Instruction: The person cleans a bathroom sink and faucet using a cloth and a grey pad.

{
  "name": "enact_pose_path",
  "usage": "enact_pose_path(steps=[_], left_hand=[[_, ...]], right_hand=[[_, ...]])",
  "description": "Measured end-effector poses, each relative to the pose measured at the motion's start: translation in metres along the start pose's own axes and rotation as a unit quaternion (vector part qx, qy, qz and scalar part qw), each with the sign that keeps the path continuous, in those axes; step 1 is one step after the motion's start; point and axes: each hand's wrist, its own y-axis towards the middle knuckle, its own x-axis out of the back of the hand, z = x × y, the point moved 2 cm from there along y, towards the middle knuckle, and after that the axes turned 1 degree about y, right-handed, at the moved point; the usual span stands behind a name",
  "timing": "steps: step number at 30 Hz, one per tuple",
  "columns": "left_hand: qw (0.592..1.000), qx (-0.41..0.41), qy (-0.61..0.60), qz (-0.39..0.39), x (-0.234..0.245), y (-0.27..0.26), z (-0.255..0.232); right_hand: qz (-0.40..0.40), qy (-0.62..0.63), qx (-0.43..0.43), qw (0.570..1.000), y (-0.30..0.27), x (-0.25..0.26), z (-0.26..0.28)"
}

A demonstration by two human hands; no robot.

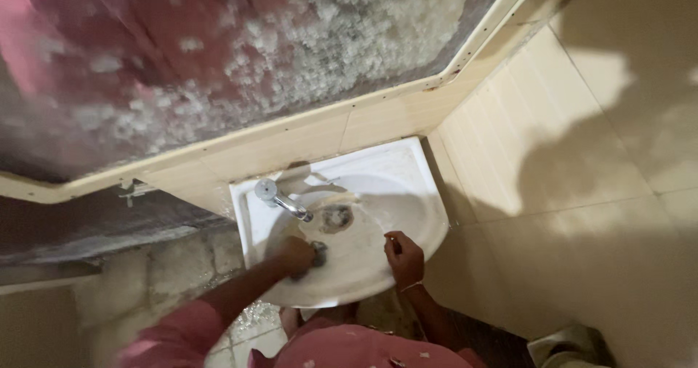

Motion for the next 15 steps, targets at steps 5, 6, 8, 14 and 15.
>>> enact_pose_path(steps=[5, 6, 8, 14, 15], left_hand=[[0.960, -0.162, -0.001, -0.227, 0.025, 0.054, -0.035], [0.991, -0.058, 0.024, -0.121, 0.034, 0.088, -0.050], [0.988, -0.057, -0.018, -0.145, 0.061, 0.132, -0.092], [0.994, -0.070, 0.013, -0.081, 0.068, 0.121, -0.104], [0.994, -0.071, 0.010, -0.085, 0.054, 0.099, -0.092]], right_hand=[[-0.012, 0.018, 0.032, 0.999, 0.003, 0.001, 0.001], [-0.012, 0.029, 0.036, 0.999, 0.001, 0.002, 0.000], [-0.021, 0.031, 0.018, 0.999, -0.002, 0.003, -0.001], [-0.026, -0.004, 0.041, 0.999, -0.001, 0.005, 0.003], [-0.019, -0.005, 0.025, 0.999, -0.001, 0.003, 0.005]])
